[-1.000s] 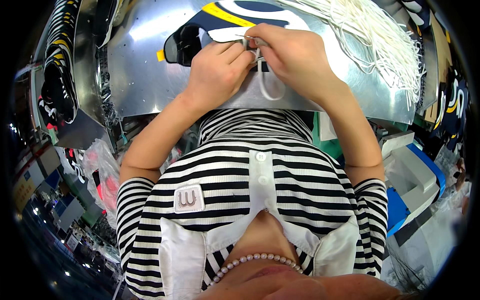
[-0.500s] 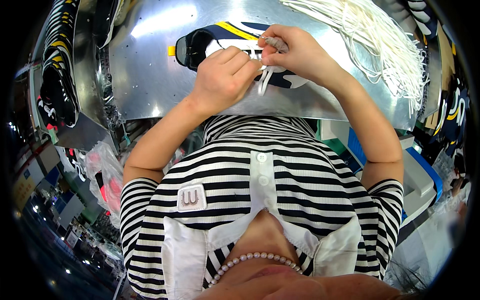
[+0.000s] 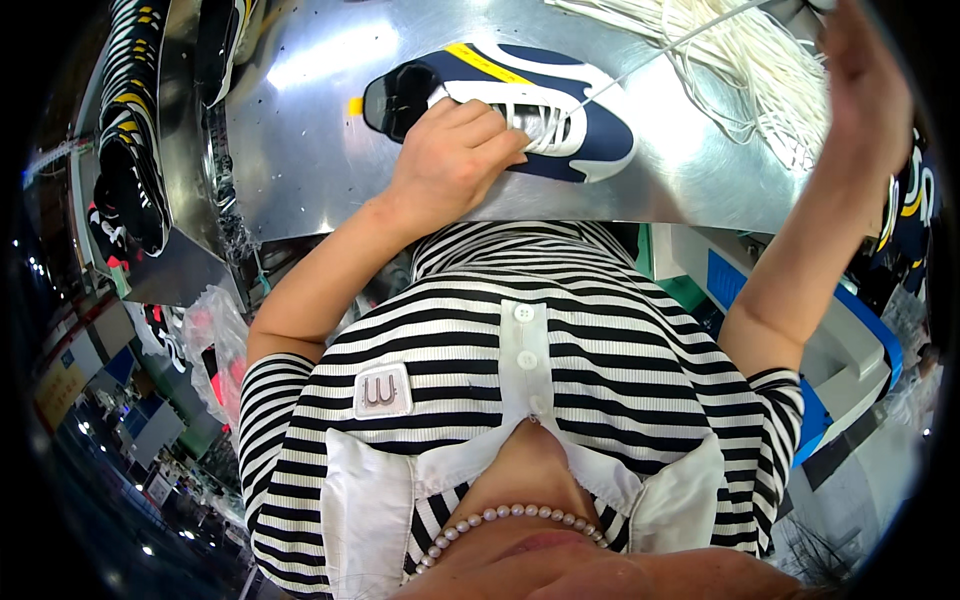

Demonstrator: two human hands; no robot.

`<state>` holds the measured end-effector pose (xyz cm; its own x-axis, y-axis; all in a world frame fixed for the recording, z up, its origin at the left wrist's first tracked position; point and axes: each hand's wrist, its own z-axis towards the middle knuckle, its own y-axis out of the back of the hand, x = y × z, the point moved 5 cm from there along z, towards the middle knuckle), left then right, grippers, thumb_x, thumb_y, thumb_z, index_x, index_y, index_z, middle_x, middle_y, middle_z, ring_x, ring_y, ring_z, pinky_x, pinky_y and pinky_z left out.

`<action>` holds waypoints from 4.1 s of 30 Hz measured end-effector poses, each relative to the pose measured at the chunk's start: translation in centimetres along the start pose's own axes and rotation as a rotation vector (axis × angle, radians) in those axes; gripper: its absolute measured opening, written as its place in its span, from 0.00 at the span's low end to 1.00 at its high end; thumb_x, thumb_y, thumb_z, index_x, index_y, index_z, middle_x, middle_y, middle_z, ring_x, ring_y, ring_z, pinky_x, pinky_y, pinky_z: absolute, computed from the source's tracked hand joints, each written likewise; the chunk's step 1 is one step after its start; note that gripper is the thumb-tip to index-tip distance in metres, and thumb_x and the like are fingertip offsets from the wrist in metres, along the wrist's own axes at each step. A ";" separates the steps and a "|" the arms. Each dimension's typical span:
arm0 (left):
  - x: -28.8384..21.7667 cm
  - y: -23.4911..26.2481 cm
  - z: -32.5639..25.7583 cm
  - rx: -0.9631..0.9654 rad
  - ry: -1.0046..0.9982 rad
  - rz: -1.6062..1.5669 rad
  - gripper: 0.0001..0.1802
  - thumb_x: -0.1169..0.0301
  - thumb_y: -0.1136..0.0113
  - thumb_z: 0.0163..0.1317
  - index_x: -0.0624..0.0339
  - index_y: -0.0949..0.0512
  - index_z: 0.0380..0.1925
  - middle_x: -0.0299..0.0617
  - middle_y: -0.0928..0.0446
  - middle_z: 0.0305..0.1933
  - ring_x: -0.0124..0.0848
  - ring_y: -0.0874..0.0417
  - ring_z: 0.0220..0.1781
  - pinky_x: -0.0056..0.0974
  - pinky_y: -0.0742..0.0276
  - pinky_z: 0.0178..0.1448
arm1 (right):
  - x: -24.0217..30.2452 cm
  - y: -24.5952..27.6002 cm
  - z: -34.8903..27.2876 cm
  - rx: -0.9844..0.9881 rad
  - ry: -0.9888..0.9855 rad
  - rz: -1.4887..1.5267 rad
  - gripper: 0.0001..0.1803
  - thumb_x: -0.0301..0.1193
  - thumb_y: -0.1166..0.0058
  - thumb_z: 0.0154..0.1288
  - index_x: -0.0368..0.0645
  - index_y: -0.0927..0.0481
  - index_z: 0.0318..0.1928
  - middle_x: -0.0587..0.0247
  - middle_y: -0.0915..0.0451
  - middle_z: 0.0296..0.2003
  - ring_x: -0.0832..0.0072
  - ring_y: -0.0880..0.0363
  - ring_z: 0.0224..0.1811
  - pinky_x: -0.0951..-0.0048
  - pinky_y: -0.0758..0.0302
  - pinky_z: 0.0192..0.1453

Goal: The person laces shoes by hand, pulling white laces through the eyelets of blue and yellow sneakers and placing the finished pairs onto a stack.

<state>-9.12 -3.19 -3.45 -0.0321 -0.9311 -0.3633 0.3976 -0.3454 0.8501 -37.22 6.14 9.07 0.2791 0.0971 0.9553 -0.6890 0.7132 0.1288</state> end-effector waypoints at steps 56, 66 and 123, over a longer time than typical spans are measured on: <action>5.7 -1.5 -2.5 -0.285 0.812 -0.517 0.19 0.76 0.44 0.67 0.60 0.23 0.58 0.36 0.18 0.44 0.21 0.19 0.41 0.27 0.24 0.48 | -9.4 -17.2 -9.0 0.758 0.079 -0.748 0.09 0.30 0.50 0.68 0.37 0.28 0.44 0.50 0.18 0.26 0.56 0.16 0.30 0.58 0.21 0.33; 4.6 -1.4 -0.9 -0.251 0.662 -0.386 0.31 0.77 0.33 0.55 0.58 0.27 0.61 0.40 0.19 0.48 0.26 0.18 0.47 0.30 0.23 0.53 | -14.5 -14.1 -10.6 0.195 -0.131 -0.184 0.15 0.37 0.41 0.64 0.44 0.20 0.48 0.57 0.16 0.30 0.68 0.17 0.28 0.70 0.24 0.35; 3.6 1.7 0.1 -0.010 0.570 -0.235 0.14 0.68 0.36 0.64 0.61 0.23 0.47 0.49 0.18 0.38 0.43 0.17 0.36 0.39 0.23 0.42 | -12.9 -16.2 -12.1 0.139 -0.453 0.345 0.08 0.30 0.34 0.63 0.37 0.17 0.33 0.79 0.24 0.25 0.92 0.34 0.26 0.86 0.39 0.29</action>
<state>-8.60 -7.19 -3.27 0.3743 -0.6197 -0.6898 0.4484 -0.5302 0.7196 -21.56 1.80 -8.56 -0.2692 -0.0207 0.9629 -0.7792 0.5923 -0.2052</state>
